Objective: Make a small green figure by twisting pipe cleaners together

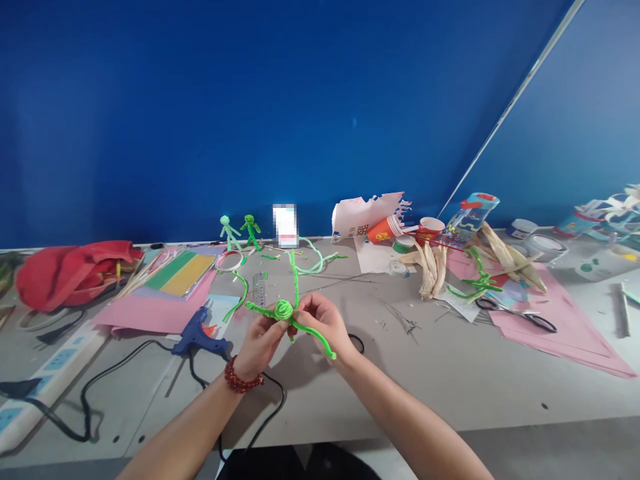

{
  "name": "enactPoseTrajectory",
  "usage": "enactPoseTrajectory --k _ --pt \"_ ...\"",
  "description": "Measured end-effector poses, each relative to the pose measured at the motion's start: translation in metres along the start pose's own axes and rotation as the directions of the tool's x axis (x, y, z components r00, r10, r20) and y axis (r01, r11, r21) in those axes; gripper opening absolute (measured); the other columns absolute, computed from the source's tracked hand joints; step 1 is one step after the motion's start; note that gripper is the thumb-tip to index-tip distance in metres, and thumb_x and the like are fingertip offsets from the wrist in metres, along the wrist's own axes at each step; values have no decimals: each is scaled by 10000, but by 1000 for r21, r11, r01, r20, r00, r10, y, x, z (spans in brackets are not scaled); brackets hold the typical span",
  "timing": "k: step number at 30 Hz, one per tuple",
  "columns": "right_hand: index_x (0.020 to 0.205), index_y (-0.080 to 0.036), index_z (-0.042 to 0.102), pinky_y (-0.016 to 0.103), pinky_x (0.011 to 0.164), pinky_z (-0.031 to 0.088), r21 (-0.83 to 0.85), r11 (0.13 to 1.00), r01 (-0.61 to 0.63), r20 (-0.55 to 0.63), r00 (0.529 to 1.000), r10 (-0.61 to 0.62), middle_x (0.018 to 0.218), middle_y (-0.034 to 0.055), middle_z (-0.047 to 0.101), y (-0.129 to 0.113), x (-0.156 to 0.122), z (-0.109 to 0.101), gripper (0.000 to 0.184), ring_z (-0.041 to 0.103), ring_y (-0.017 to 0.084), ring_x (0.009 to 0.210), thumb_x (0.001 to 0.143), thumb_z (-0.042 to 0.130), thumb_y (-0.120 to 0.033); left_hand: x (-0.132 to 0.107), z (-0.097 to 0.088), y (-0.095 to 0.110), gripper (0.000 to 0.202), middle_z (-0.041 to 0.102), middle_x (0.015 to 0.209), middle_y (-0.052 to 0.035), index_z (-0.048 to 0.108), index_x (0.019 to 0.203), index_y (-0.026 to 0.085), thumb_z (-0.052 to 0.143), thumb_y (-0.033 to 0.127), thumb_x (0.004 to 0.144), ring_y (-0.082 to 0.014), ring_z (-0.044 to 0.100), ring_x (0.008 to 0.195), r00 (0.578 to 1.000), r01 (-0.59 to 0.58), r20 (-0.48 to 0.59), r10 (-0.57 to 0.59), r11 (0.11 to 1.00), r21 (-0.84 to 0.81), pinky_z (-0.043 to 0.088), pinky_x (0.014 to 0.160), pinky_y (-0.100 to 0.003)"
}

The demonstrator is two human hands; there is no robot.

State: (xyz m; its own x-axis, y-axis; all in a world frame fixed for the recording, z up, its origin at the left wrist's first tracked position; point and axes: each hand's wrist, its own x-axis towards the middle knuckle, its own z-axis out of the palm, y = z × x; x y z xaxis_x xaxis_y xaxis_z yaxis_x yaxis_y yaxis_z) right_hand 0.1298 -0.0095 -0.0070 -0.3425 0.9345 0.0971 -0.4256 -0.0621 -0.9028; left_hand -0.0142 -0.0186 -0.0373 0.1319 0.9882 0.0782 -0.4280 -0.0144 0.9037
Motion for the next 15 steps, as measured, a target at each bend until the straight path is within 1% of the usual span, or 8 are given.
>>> enactPoseTrajectory --k 3,5,6,8,10,12,13,15 --pt "803 -206 531 251 526 490 -40 996 82 -58 995 -84 670 -22 585 8 0 1 249 579 126 549 800 721 -368 0 1 -1 260 623 679 -11 677 796 146 781 367 708 -121 571 610 1000 1 -11 -1 1000 -5 453 573 -240" --pt "881 -218 559 270 555 519 -160 966 203 -67 974 -216 831 15 604 11 0 -2 190 580 125 595 831 688 -349 0 4 0 265 640 693 -15 691 827 147 786 364 707 -119 576 616 1000 10 -24 -11 1000 -26 461 592 -245" --pt "904 -221 578 277 572 528 -254 929 269 -55 955 -292 933 40 602 11 0 -4 149 579 119 612 853 660 -334 0 6 1 268 645 696 -14 695 830 149 793 361 699 -117 578 617 999 19 -30 -21 999 -44 464 600 -246" --pt "899 -220 612 300 651 545 -467 799 379 16 907 -420 1093 77 576 9 0 -9 73 597 125 682 895 595 -291 0 9 4 276 646 689 -8 694 806 149 816 356 669 -113 578 605 998 44 -40 -48 995 -92 468 600 -248" --pt "881 -221 622 354 789 537 -626 638 449 121 864 -489 1154 92 573 3 0 -14 91 626 174 845 914 541 -244 0 11 7 280 647 672 -7 686 768 145 832 347 641 -114 580 591 996 74 -47 -82 987 -140 475 592 -251" --pt "938 -228 615 417 904 491 -692 504 517 242 824 -513 1176 102 595 -3 0 -17 98 599 234 1030 899 526 -215 0 12 9 270 651 653 -8 682 745 141 838 331 633 -114 584 580 993 90 -57 -101 981 -173 484 586 -250" --pt "983 -231 607 436 928 474 -697 460 550 301 807 -508 1177 104 609 -6 0 -18 127 584 251 1075 887 528 -208 0 12 9 263 655 648 -7 684 741 141 840 321 630 -111 585 575 992 91 -65 -105 978 -188 487 584 -246" --pt "1061 -236 584 437 913 478 -682 421 598 373 780 -504 1131 96 648 -8 0 -19 201 594 253 1060 866 549 -200 1 12 9 256 667 657 -4 693 744 144 850 304 619 -101 590 575 991 85 -86 -106 973 -214 491 578 -227"
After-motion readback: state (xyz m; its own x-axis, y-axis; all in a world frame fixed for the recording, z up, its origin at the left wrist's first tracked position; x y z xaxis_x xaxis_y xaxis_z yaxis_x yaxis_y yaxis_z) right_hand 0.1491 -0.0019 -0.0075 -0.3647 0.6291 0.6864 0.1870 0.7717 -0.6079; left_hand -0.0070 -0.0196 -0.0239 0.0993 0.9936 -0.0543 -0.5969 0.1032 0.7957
